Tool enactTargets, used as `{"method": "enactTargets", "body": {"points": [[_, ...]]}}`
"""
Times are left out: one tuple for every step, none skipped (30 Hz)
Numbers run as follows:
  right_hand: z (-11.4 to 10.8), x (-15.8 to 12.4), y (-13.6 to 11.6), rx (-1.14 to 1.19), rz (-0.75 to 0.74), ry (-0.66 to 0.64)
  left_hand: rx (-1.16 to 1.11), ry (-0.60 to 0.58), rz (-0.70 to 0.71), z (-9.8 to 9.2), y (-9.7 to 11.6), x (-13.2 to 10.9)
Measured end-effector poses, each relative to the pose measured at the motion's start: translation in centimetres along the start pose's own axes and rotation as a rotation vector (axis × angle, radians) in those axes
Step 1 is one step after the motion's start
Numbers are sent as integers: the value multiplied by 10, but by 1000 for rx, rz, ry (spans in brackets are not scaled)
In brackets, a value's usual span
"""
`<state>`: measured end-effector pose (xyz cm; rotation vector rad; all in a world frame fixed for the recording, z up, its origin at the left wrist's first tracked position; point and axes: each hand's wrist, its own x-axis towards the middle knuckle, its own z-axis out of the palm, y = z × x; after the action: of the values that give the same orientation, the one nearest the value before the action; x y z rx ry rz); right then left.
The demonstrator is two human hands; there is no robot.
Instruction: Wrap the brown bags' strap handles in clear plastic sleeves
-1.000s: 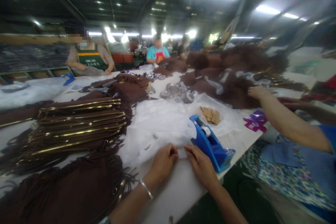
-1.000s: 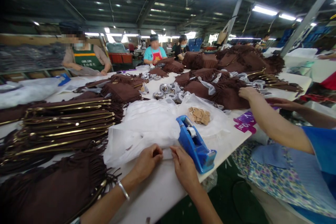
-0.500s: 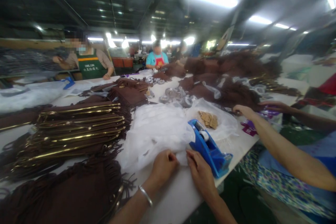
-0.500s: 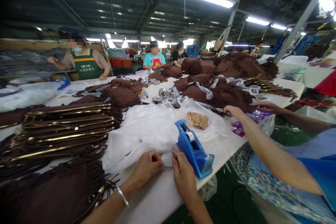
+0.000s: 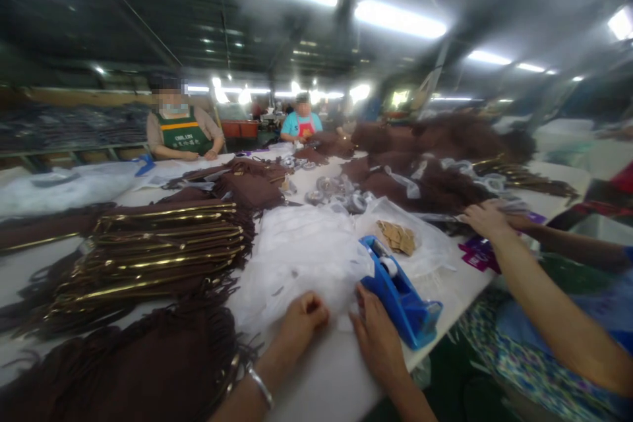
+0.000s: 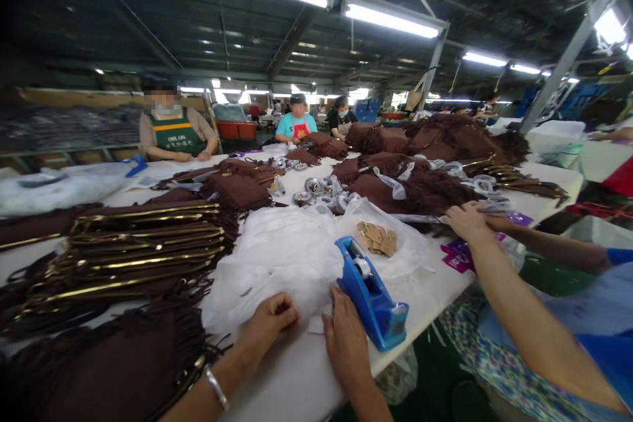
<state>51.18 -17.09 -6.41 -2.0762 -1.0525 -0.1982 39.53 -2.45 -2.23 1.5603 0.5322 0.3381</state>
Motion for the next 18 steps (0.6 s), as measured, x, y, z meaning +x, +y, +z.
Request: {"method": "enactTargets", "body": {"points": [[1, 0, 1, 1, 1, 3, -23, 1, -21, -3, 0, -6], [1, 0, 1, 3, 2, 6, -43, 4, -40, -7, 0, -12], [2, 0, 2, 7, 2, 8, -60, 9, -56, -10, 1, -19], [2, 0, 3, 10, 3, 10, -74, 16, -67, -15, 2, -27], [2, 1, 4, 13, 2, 10, -87, 25, -73, -20, 4, -36], [1, 2, 5, 15, 2, 9, -97, 38, -76, -25, 7, -45], [-1, 2, 6, 15, 1, 5, -105, 55, -76, -32, 11, -55], [-5, 3, 6, 14, -1, 3, -113, 76, -75, -39, 14, -66], [-9, 4, 5, 12, -4, 1, -120, 97, -72, -46, 18, -77], [-15, 4, 1, 9, -11, 4, -124, 116, -67, -54, 22, -90], [-21, 4, -5, -2, -20, 18, -124, 128, -62, -61, 25, -103], [-28, 3, -14, -12, -35, 35, -119, 130, -57, -68, 30, -116], [-33, 1, -26, -24, -53, 61, -110, 126, -54, -75, 34, -130], [-37, -3, -42, -34, -71, 75, -99, 119, -50, -80, 40, -144], [-39, -8, -60, 2, -86, 40, -86, 117, -44, -85, 45, -158], [-38, -14, -79, 77, -91, -48, -71, 120, -33, -90, 51, -172], [-35, -21, -100, 197, -120, -205, -48, 131, -15, -94, 57, -185], [-29, -28, -119, 329, -157, -393, -12, 152, 6, -97, 62, -199]]}}
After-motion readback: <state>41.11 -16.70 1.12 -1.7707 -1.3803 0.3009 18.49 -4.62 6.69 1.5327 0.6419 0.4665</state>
